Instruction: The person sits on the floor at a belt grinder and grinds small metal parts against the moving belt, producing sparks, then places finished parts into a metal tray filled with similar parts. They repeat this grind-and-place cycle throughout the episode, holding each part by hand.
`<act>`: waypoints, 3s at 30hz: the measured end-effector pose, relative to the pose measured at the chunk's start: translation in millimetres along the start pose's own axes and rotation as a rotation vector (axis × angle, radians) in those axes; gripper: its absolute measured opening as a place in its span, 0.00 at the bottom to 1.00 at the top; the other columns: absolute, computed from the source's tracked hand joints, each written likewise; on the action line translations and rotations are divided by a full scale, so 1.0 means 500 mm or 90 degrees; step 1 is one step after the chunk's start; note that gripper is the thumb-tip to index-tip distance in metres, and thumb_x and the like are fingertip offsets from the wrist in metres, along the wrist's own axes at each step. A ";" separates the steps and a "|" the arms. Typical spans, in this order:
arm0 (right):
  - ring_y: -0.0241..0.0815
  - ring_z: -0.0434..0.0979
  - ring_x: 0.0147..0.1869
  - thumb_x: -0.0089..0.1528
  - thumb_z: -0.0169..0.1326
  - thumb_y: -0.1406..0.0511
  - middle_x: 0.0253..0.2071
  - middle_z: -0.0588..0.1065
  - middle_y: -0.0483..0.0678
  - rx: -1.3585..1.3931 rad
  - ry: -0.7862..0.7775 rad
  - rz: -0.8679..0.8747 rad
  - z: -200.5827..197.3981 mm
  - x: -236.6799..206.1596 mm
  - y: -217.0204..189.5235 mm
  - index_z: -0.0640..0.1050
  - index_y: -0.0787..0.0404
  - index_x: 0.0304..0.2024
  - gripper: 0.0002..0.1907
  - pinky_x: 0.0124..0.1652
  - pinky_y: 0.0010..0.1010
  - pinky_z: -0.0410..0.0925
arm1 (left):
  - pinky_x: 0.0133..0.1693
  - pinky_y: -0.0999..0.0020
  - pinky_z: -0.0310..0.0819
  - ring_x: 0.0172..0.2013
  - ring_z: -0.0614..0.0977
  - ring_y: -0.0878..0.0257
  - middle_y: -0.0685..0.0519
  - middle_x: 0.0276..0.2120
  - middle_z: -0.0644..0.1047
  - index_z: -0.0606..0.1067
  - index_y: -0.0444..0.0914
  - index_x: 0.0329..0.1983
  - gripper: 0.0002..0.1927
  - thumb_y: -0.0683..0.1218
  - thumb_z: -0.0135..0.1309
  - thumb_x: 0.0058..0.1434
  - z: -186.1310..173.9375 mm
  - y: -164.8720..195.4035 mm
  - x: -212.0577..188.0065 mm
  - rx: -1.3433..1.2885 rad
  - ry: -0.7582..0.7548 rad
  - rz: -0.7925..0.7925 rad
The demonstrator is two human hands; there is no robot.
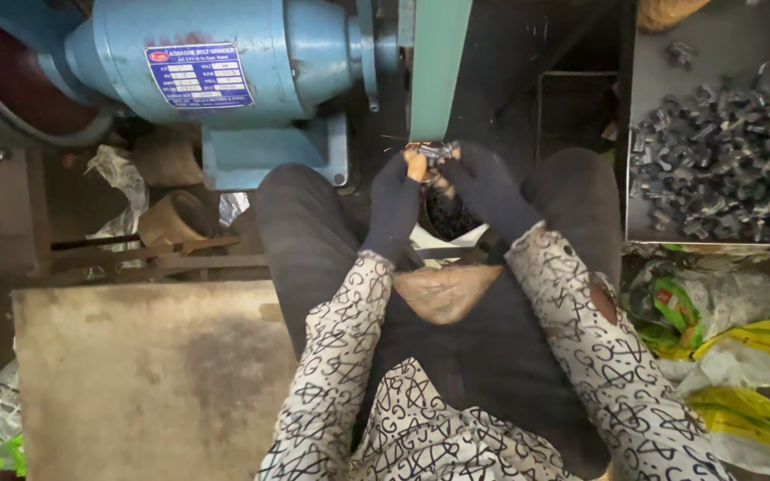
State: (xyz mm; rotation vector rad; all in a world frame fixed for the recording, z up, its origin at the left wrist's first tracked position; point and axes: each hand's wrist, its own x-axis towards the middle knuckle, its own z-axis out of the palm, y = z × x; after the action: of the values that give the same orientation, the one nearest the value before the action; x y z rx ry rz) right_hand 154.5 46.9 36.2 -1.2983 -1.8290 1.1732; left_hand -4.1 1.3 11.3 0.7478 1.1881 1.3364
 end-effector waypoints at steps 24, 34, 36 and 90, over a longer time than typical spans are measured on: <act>0.34 0.76 0.45 0.67 0.53 0.66 0.40 0.79 0.43 0.205 -0.130 0.049 -0.034 -0.059 -0.021 0.77 0.67 0.50 0.11 0.46 0.30 0.71 | 0.43 0.71 0.81 0.41 0.84 0.66 0.51 0.44 0.82 0.77 0.31 0.54 0.13 0.39 0.53 0.68 0.006 0.006 -0.020 0.135 -0.007 0.132; 0.37 0.76 0.41 0.69 0.52 0.63 0.38 0.76 0.51 0.005 0.040 -0.020 0.033 0.000 0.025 0.78 0.70 0.47 0.14 0.40 0.32 0.68 | 0.44 0.56 0.74 0.40 0.82 0.47 0.40 0.37 0.79 0.77 0.33 0.42 0.11 0.47 0.54 0.70 0.014 -0.014 0.010 0.461 0.187 0.220; 0.34 0.73 0.40 0.70 0.52 0.62 0.37 0.76 0.49 0.133 0.012 0.082 0.044 0.007 0.036 0.78 0.68 0.47 0.13 0.40 0.32 0.69 | 0.44 0.53 0.73 0.40 0.80 0.45 0.41 0.38 0.78 0.76 0.34 0.44 0.12 0.48 0.50 0.70 0.010 -0.019 0.017 0.489 0.184 0.275; 0.28 0.74 0.33 0.67 0.52 0.65 0.31 0.77 0.41 0.409 -0.096 0.173 0.021 -0.038 -0.018 0.78 0.65 0.42 0.09 0.32 0.22 0.67 | 0.39 0.73 0.74 0.36 0.76 0.70 0.54 0.39 0.78 0.76 0.33 0.54 0.13 0.44 0.49 0.73 0.011 -0.014 -0.022 0.056 0.009 0.000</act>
State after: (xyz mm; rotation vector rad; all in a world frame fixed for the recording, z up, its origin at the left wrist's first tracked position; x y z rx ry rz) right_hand 148.5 24.3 40.2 -1.1090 -1.2150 1.8535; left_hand 5.1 -9.3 8.8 0.8024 1.2645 1.2978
